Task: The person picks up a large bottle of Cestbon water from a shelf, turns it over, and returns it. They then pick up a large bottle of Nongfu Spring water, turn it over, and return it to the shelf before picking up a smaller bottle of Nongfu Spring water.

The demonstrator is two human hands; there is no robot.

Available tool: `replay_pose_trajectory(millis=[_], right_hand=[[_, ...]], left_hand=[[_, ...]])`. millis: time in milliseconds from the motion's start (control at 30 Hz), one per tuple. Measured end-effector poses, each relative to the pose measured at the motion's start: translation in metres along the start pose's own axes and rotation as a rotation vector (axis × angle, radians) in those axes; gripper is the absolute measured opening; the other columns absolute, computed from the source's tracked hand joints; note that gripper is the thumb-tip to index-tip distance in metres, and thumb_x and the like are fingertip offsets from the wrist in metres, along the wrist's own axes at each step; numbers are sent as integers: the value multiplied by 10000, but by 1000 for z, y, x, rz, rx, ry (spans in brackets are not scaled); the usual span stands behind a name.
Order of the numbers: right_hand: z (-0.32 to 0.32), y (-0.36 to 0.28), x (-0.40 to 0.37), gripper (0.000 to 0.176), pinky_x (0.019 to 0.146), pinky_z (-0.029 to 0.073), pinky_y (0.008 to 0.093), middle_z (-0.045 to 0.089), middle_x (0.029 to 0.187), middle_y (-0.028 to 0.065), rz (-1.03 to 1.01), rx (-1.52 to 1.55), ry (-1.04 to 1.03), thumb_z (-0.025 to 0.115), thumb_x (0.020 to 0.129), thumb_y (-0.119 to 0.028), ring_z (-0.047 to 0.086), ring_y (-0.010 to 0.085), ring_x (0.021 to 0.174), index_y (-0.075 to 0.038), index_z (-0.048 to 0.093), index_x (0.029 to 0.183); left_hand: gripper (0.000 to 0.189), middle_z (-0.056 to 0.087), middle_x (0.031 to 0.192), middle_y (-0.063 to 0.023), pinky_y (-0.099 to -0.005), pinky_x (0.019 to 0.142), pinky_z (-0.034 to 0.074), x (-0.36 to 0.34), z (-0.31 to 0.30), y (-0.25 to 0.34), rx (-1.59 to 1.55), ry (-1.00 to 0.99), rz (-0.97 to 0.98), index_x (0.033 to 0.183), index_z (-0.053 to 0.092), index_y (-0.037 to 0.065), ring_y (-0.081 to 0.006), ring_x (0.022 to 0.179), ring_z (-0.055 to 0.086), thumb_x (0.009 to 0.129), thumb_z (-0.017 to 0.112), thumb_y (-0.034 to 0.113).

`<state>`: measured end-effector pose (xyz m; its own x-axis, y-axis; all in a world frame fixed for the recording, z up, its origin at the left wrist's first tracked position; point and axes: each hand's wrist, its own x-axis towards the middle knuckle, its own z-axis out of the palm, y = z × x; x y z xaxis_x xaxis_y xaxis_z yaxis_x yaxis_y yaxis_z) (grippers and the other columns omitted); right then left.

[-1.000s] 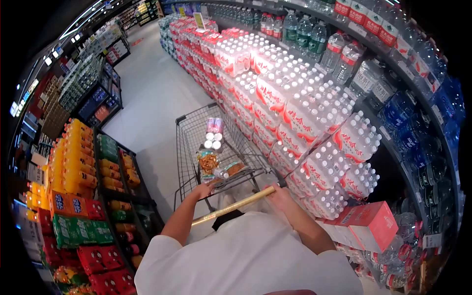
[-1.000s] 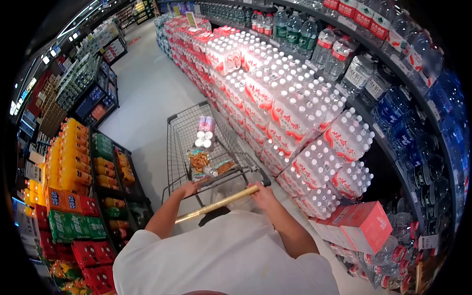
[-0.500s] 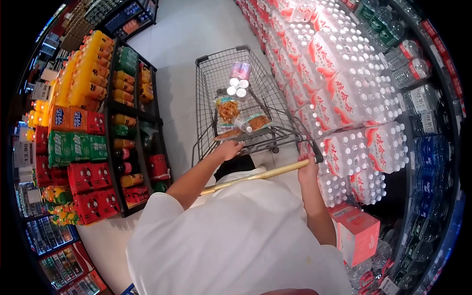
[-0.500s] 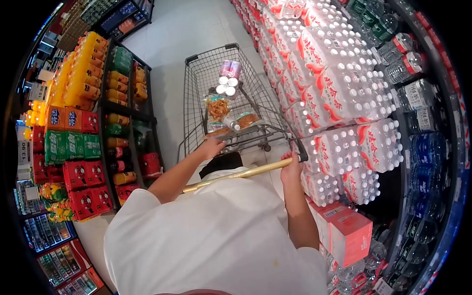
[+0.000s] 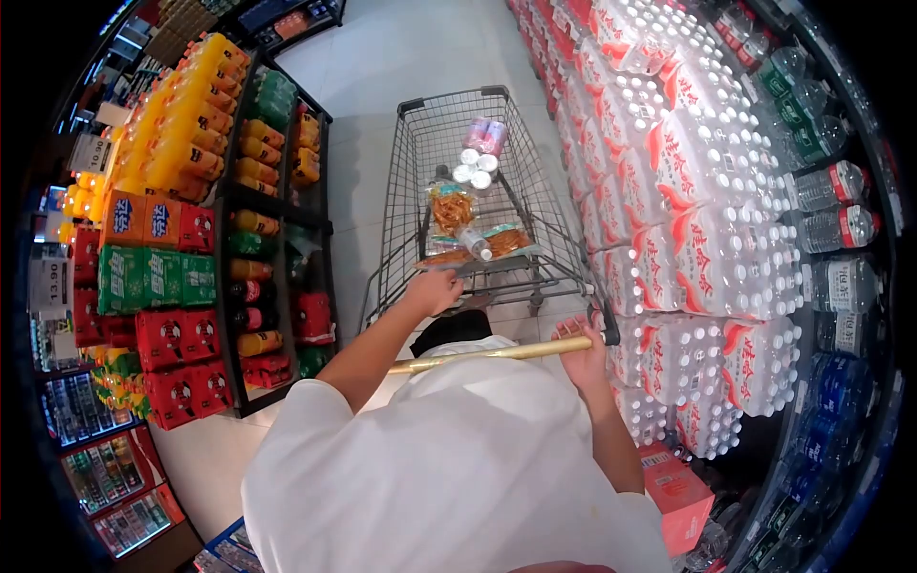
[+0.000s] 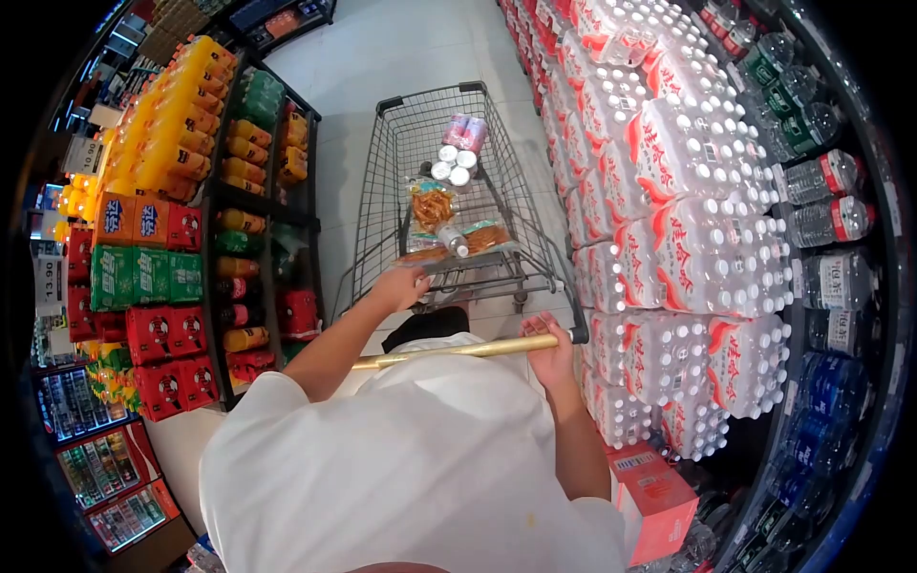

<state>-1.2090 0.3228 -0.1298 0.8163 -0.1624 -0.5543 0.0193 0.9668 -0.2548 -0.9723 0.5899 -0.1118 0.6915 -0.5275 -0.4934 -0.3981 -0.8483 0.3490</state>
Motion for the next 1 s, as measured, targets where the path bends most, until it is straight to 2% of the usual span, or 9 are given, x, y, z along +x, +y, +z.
replay_pose_trajectory(millis=[67, 167, 233, 367, 500, 600, 700, 833, 1000], right_hand=[[15, -1, 18, 222, 1016, 406, 432, 650, 1043, 46, 7, 77, -28, 565, 893, -165, 562, 236, 1078, -124, 621, 1104], [39, 1, 46, 258, 1012, 420, 449, 650, 1087, 70, 11, 218, 47, 567, 895, -155, 572, 250, 1077, -136, 626, 1146], [58, -4, 67, 264, 1018, 417, 450, 651, 1072, 68, 38, 252, 20, 569, 884, -140, 577, 245, 1063, -147, 637, 1140], [71, -13, 125, 234, 1017, 419, 445, 651, 1063, 94, 73, 202, -127, 592, 873, -143, 581, 251, 1052, -115, 661, 1095], [121, -26, 171, 263, 982, 431, 444, 643, 1006, 154, 93, 119, -15, 623, 837, -170, 581, 313, 1015, -31, 663, 1058], [153, -33, 209, 308, 1014, 405, 424, 641, 1066, 161, 85, 51, 68, 612, 840, -192, 571, 311, 1053, -13, 651, 1087], [172, -41, 250, 365, 983, 403, 402, 640, 1084, 171, 86, -61, 106, 590, 837, -258, 575, 290, 1040, 5, 654, 1082], [186, -45, 300, 397, 978, 428, 416, 632, 1125, 209, 79, -24, 106, 575, 860, -253, 581, 312, 1063, 41, 641, 1118], [214, -52, 358, 382, 966, 429, 401, 642, 1091, 188, 80, -138, 79, 580, 871, -282, 589, 294, 1039, 33, 652, 1075]], left_hand=[[451, 679, 1071, -173, -455, 893, 501, 24, -16, -16, 47, 29, 115, 1085, 657, 82, -344, 1027, 636, 893, 524, 468], [455, 656, 1155, -162, -454, 915, 496, 91, -53, -31, 83, -220, 88, 1153, 642, 78, -345, 1076, 627, 868, 593, 429], [438, 665, 1124, -170, -458, 889, 512, 154, -70, -32, 173, -232, 87, 1175, 620, 83, -329, 1082, 630, 872, 592, 398], [387, 576, 1242, -159, -471, 861, 531, 310, -36, -85, 210, -55, 171, 1202, 576, 143, -375, 1134, 591, 867, 621, 330], [293, 477, 1377, -124, -506, 875, 523, 444, 14, -138, 473, 82, 414, 1202, 592, 156, -376, 1330, 428, 920, 559, 229], [275, 451, 1432, -124, -508, 887, 513, 493, -1, -129, 544, -128, 352, 1177, 627, 148, -353, 1362, 392, 919, 543, 190], [263, 427, 1474, -109, -538, 893, 495, 554, 15, -144, 520, -127, 345, 1144, 658, 138, -348, 1353, 396, 919, 535, 199], [258, 533, 1343, -115, -547, 909, 484, 608, -39, -135, 489, -236, 351, 1125, 663, 132, -338, 1349, 405, 916, 530, 206], [521, 620, 1204, -141, -423, 926, 513, 642, -146, -123, 198, -86, 228, 1149, 646, 91, -358, 1192, 565, 672, 837, 179]])
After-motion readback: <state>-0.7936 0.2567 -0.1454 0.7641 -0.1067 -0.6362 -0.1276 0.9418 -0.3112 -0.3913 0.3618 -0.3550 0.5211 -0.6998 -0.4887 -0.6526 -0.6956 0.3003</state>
